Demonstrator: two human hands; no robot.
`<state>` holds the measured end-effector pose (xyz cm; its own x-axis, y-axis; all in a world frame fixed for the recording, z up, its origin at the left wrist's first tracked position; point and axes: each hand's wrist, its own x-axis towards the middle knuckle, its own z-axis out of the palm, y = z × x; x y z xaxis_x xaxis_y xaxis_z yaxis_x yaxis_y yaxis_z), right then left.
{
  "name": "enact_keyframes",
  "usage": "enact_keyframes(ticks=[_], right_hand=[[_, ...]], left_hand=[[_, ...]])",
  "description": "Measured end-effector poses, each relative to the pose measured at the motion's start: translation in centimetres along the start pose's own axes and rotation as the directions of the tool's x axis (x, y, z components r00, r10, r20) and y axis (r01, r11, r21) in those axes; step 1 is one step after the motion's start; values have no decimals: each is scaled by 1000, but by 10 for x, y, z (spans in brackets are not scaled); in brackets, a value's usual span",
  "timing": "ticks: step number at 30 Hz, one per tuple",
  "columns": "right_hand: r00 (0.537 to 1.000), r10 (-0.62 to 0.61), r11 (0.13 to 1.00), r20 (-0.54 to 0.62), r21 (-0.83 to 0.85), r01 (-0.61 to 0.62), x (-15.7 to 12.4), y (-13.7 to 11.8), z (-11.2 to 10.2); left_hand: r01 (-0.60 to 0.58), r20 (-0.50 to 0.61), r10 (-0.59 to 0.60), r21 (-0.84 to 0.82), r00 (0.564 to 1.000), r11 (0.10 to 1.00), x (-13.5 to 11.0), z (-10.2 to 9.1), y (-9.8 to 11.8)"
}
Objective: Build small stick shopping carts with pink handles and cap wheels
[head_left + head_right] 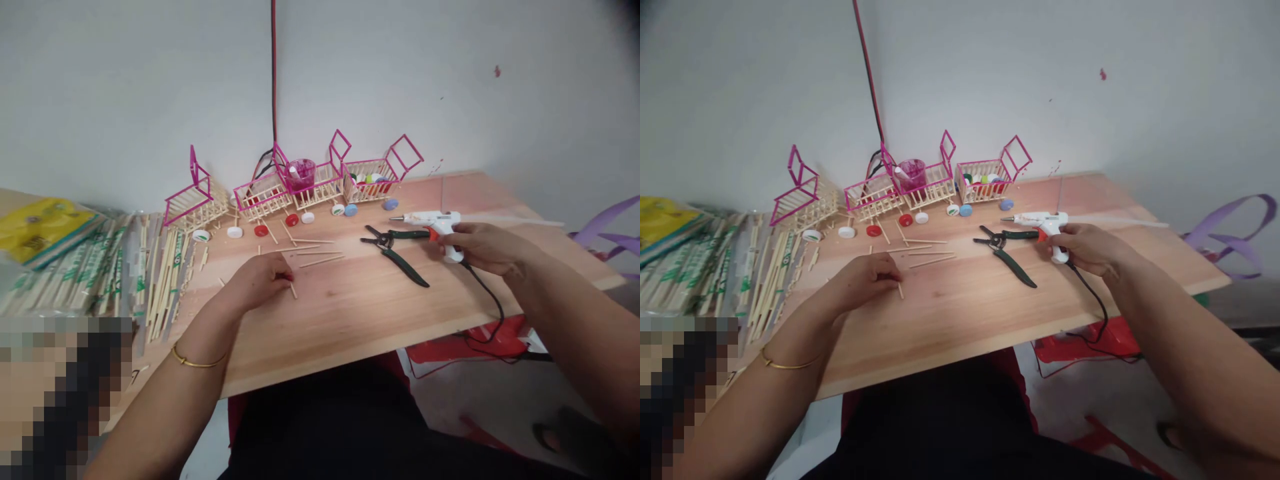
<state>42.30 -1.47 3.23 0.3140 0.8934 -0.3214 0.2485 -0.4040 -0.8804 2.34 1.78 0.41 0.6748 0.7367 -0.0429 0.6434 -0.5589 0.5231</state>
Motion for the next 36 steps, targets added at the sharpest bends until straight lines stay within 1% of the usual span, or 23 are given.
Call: enact_keyframes(ticks=[2, 3, 4, 6, 8, 9, 11, 12, 13, 14, 15, 16, 17, 18, 19, 21, 22, 25, 27, 29, 31, 34, 36], right_hand=[[995, 98, 987, 24, 122, -100, 7, 6, 4], [994, 111, 986, -13, 127, -108, 11, 10, 7], [992, 104, 990, -74, 99, -96, 13, 13, 9], [977, 65, 997, -205, -36, -74, 15, 21, 13], [961, -18, 966, -274, -255, -54, 14, 27, 15], [954, -75, 924, -291, -380, -43, 12, 28, 16], [916, -255, 786, -309, -618, 10, 4, 27, 20], [876, -379, 701, -297, -710, 62, -2, 24, 24], [817, -518, 611, -252, -778, 148, -8, 20, 30], [749, -638, 531, -177, -806, 261, -14, 15, 38], [706, -705, 473, -62, -783, 403, -20, 10, 49], [668, -740, 420, 82, -719, 553, -25, 5, 62], [604, -762, 351, 234, -634, 689, -28, 1, 77], [518, -780, 282, 351, -542, 792, -30, -3, 92], [475, -759, 248, 445, -476, 844, -30, -6, 108], [411, -731, 178, 544, -430, 885, -26, -9, 137], [409, -696, 145, 591, -441, 885, -23, -9, 149], [444, -608, 61, 659, -518, 853, -13, -6, 171], [451, -586, 21, 673, -543, 839, -9, -4, 175], [437, -589, 19, 680, -529, 848, -11, -3, 174], [402, -601, 45, 690, -474, 880, -16, -4, 169], [307, -619, 95, 723, -319, 943, -26, -6, 161], [255, -628, 134, 735, -221, 966, -30, -5, 157]], left_hand=[[4, 2, -4, -14, 1000, 1000, 0, 0, 0], [4, 2, -4, -20, 1000, 1000, 0, 0, 0], [2, 4, -2, -23, 1000, 1000, 0, 0, 1], [-5, 3, 5, -21, 1000, 1000, 0, 1, 0], [-14, -2, 14, -15, 1000, 1000, 0, 1, 0], [-16, -6, 16, -13, 1000, 1000, 0, 1, -1], [-16, -8, 16, -8, 1000, 1000, 0, 1, -1], [-14, -6, 14, -7, 1000, 1000, 0, 1, -2], [-12, -4, 12, -5, 1000, 1000, 0, 1, -2], [-11, -1, 11, -5, 1000, 1000, 0, 1, -1], [-11, -1, 11, -5, 1000, 1000, 0, 1, -1], [-10, -3, 10, -7, 1000, 1000, 0, 1, 0], [-9, -6, 9, -10, 1000, 1000, 0, 1, 0], [-7, -10, 7, -14, 1000, 1000, 0, 1, 1], [-4, -12, 4, -18, 1000, 1000, 0, 0, 2], [0, -13, 0, -22, 1000, 1000, 0, 0, 3], [0, -10, 0, -23, 1000, 1000, 0, 0, 3], [1, -7, -1, -26, 1000, 1000, 0, 0, 3], [1, -11, -2, -22, 1000, 1000, 0, 1, 2], [-1, -11, 1, -20, 1000, 1000, 0, 1, 1], [-5, -2, 5, -22, 1000, 1000, 1, 1, 1], [-9, 4, 9, -24, 1000, 1000, 1, 2, 0], [-11, 5, 11, -20, 1000, 1000, 1, 2, -1]])
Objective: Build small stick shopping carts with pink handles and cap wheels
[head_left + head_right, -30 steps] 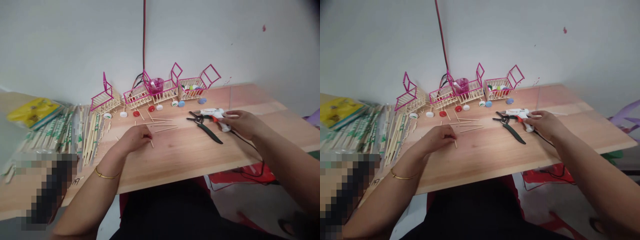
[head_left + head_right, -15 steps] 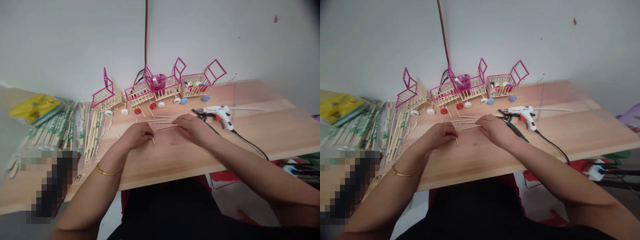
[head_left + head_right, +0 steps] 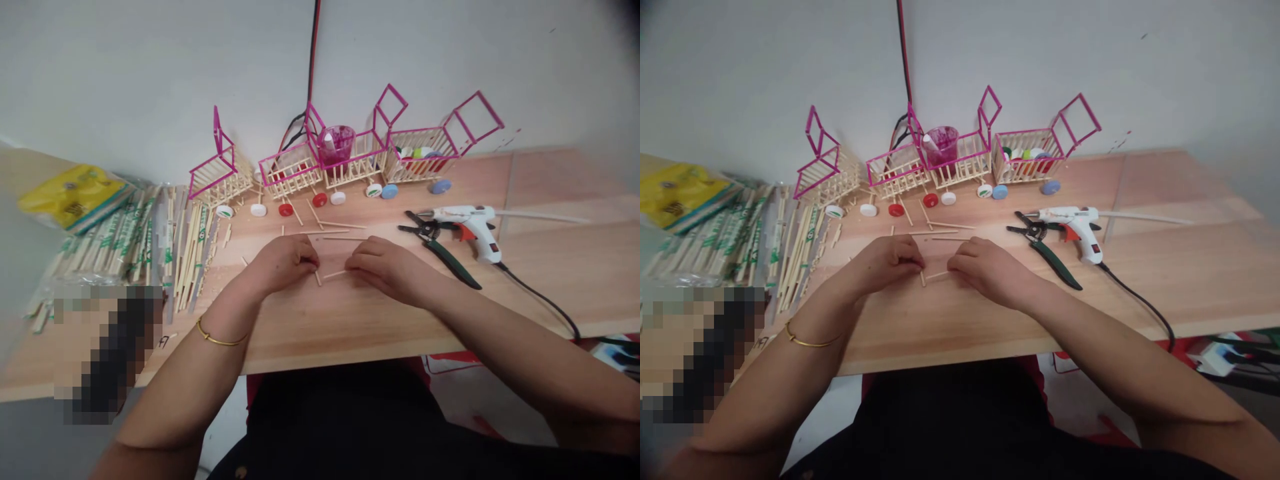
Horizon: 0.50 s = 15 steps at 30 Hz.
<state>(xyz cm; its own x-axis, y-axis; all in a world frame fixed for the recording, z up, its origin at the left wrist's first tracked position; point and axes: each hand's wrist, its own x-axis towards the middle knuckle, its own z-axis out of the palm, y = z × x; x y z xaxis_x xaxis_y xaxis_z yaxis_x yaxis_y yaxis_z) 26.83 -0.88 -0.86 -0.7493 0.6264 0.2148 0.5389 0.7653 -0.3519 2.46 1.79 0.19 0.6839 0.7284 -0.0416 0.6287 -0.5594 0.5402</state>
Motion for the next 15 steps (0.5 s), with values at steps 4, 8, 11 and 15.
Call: enact_keyframes(ticks=[4, 8, 11, 15], right_hand=[[999, -34, 995, 10, 93, 33, -4, 1, 3], [999, -17, 992, 28, 124, 13, -5, 4, 6], [999, -8, 990, 32, 140, 4, -4, 4, 6], [999, -10, 990, 36, 144, 4, -3, 4, 5]], left_hand=[[5, -5, -5, -5, 1000, 1000, 0, 0, 0], [14, -5, -14, -14, 1000, 1000, 1, 0, 0], [7, -4, -8, -10, 1000, 1000, 1, 1, 0], [7, -10, -7, -8, 1000, 1000, 0, 2, -1]])
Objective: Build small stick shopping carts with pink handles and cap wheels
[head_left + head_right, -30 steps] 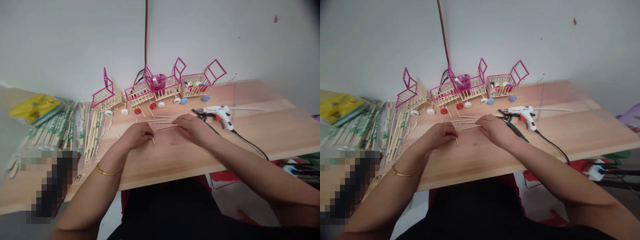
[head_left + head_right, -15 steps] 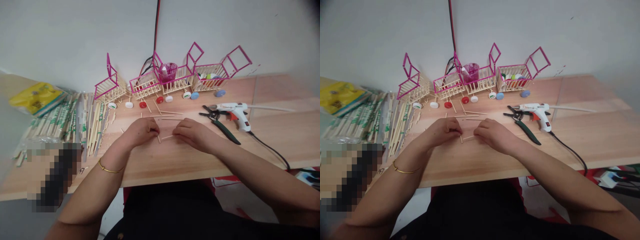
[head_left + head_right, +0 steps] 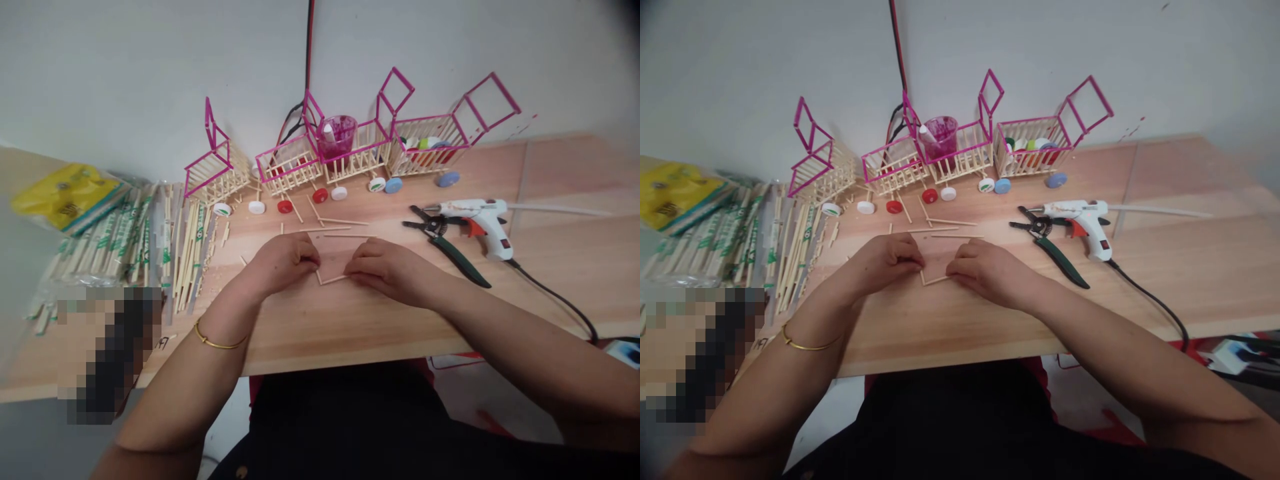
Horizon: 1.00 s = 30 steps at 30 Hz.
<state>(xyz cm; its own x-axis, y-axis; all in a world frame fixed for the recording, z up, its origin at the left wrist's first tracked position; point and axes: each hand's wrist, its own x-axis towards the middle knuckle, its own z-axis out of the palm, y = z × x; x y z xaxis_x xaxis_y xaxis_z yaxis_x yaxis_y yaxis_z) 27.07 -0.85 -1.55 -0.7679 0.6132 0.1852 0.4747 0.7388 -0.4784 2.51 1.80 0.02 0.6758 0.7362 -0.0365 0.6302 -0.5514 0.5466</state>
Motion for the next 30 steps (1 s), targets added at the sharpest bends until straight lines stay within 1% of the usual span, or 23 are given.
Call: enact_keyframes(ticks=[11, 22, 30], right_hand=[[1000, 11, 1000, 17, -10, -11, 1, 1, 0], [1000, 4, 999, 22, -35, -3, 3, 0, 0], [1000, 6, 1000, -4, -27, -6, 4, -2, 2]], left_hand=[[29, 15, -29, 18, 999, 999, 0, -1, 4], [24, 7, -24, 14, 1000, 1000, 0, -1, 3], [30, 8, -31, 13, 999, 999, 0, -1, 4]])
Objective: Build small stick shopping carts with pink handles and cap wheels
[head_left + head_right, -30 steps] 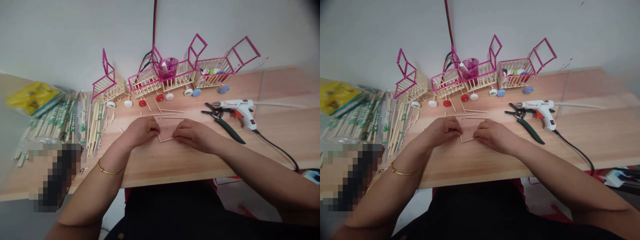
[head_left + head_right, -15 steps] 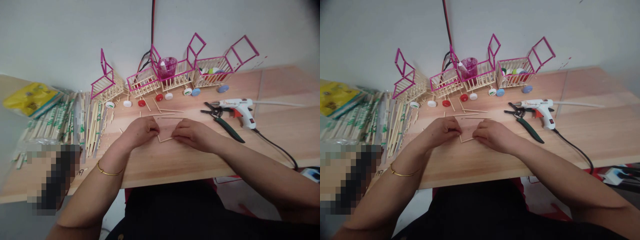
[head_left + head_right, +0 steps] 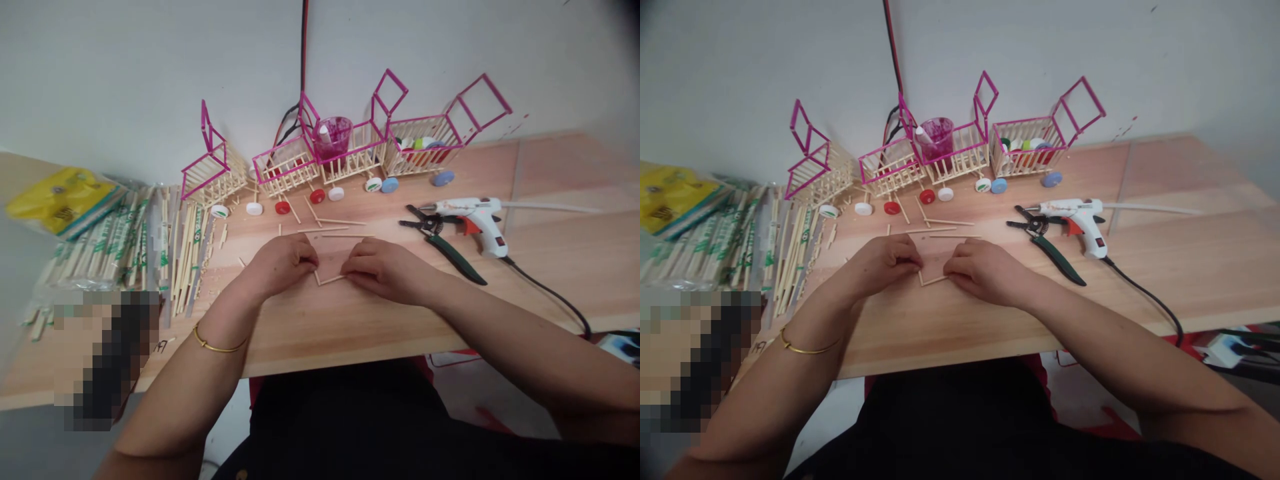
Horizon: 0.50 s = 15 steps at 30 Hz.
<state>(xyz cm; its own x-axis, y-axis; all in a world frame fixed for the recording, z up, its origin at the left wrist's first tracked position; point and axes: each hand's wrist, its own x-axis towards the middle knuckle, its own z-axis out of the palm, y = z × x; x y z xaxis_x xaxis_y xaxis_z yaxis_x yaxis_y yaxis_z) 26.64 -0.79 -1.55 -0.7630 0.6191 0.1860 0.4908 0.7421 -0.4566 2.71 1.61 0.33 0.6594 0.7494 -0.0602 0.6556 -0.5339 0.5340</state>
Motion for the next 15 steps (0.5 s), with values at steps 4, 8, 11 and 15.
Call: enact_keyframes(ticks=[4, 8, 11, 15], right_hand=[[1000, 21, 1000, -6, -1, -21, 2, -2, 0], [999, 43, 999, -30, 30, -42, 5, -6, 2], [998, 30, 997, -56, 76, -26, 9, -8, 7], [997, 9, 997, -73, 76, -3, 14, -11, 15]], left_hand=[[-6, -5, 6, 2, 1000, 1000, 0, 0, 1], [-3, -7, 3, -1, 1000, 1000, 0, 0, 2], [-6, -6, 6, 7, 1000, 1000, 0, 0, 2], [-10, -9, 11, 21, 1000, 1000, 0, 0, 1]])
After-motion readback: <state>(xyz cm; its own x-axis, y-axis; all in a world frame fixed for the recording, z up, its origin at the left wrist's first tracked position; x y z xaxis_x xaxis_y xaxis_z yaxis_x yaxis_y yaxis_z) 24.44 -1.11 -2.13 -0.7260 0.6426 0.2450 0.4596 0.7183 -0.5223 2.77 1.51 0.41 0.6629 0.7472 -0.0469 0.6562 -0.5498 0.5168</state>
